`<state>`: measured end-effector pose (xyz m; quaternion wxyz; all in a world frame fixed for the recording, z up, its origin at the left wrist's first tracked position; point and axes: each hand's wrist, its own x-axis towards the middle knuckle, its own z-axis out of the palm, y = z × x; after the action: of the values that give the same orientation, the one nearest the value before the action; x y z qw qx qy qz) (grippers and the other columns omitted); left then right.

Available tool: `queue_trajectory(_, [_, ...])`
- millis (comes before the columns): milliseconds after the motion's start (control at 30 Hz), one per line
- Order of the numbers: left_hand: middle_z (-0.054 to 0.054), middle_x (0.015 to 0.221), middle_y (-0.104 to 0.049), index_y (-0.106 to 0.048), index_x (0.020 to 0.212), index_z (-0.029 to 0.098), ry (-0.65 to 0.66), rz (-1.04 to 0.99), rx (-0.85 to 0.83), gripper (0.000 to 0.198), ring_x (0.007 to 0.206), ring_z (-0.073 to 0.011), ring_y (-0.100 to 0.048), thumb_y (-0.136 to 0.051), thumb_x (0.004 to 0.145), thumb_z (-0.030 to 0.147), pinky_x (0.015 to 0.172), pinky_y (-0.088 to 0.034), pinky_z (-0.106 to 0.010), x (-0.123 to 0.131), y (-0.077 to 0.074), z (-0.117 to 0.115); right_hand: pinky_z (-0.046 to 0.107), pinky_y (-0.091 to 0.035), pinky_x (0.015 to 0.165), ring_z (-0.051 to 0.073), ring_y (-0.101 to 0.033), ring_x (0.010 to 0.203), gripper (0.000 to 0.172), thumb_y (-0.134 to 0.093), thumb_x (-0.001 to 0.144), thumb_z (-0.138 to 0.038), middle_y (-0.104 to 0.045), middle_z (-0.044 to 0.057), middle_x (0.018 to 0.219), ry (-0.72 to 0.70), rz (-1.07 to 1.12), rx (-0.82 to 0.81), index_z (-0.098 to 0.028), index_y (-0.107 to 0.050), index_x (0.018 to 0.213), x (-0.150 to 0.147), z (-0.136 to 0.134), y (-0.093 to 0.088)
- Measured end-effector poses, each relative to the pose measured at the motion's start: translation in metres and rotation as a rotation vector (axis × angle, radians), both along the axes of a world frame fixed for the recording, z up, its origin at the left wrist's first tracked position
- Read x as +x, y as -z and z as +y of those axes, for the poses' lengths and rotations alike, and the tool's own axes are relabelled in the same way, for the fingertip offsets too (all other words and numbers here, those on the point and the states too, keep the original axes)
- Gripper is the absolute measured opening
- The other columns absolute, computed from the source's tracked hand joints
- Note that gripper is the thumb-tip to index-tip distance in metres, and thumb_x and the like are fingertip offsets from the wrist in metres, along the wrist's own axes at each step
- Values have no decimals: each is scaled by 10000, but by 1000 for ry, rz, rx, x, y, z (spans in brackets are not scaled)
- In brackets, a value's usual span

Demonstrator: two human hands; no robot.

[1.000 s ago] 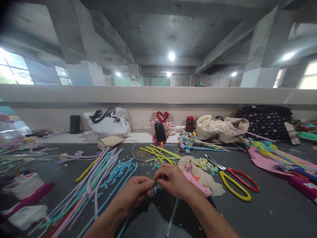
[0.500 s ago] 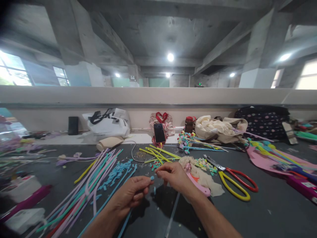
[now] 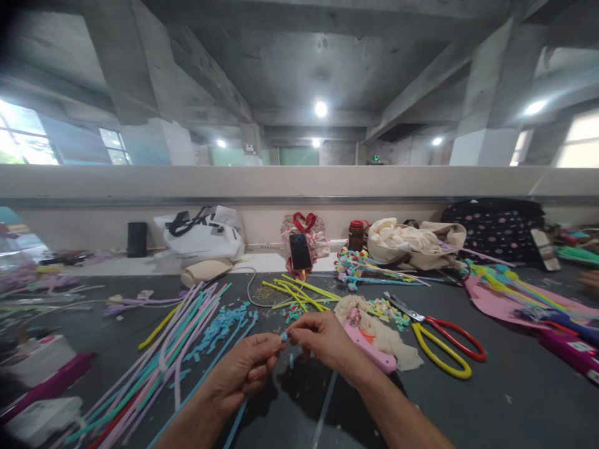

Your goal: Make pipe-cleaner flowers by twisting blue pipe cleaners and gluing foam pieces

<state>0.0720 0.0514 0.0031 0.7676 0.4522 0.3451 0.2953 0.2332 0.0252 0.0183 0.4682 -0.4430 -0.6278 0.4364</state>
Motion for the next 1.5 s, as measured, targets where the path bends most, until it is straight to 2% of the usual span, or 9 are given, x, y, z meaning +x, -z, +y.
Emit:
queue_trajectory(267, [80,439,-452,-495,641,141,-50,0,17,288,288,29,-214,-685,551,337,314,-69,-129,0,0,0,168,-306,373,49,-420,402,189,-578,675,-307,-541,-24,540,9,-14,-2,-131,-650,672,-1,0,-2])
queue_trajectory(467, [83,450,-435,-482,647,143,-84,-22,43,258,295,26,-212,-660,590,321,312,-71,-127,0,2,1,170,-302,384,52,-428,418,187,-580,673,-299,-538,-23,545,24,-21,-12,-127,-651,677,0,0,-2])
queue_trajectory(633, [73,495,-443,-531,719,126,-24,-40,32,245,310,28,-198,-624,644,340,311,-73,-127,2,1,0,163,-273,356,46,-440,396,293,-530,723,-388,-584,-3,630,46,39,-58,-135,-632,830,0,2,1])
queue_trajectory(733, [56,539,-458,-565,785,121,-5,-54,22,234,338,18,-243,-594,674,325,309,-94,-121,2,-3,-2,156,-273,348,42,-447,393,336,-505,741,-421,-590,-3,672,22,51,-59,-150,-608,909,1,3,4])
queue_trajectory(933, [31,588,-483,-588,830,109,18,-102,17,208,386,7,-323,-599,662,231,307,-143,-106,1,-6,-2,154,-276,332,47,-460,383,335,-485,756,-439,-588,-13,652,44,-13,-48,-161,-604,901,4,7,8])
queue_trajectory(1100, [2,623,-564,-527,1005,126,-13,-96,25,382,364,-2,-363,-622,641,193,301,-197,-105,0,-3,1,153,-267,324,44,-451,367,346,-496,741,-456,-587,-13,645,84,15,-80,-160,-601,887,4,8,7])
queue_trajectory(1200, [-16,659,-600,-437,1122,147,-30,-88,16,506,362,-13,-400,-620,653,201,298,-209,-107,0,-2,1,150,-266,332,44,-453,376,337,-511,734,-444,-589,-10,648,67,30,-93,-158,-608,883,5,7,5])
queue_trajectory(1267, [-24,673,-608,-417,1145,146,-14,-94,14,523,360,-17,-415,-613,667,225,294,-212,-111,-1,-1,1,148,-269,338,44,-457,386,323,-518,734,-429,-588,-10,644,46,41,-116,-156,-615,876,5,6,5])
queue_trajectory(1500, [-27,681,-609,-476,1136,148,86,-166,35,493,310,-5,-394,-614,675,258,276,-177,-130,-2,-6,-1,157,-295,382,53,-468,439,259,-579,700,-337,-597,-9,670,-89,129,-192,-170,-620,893,7,0,2])
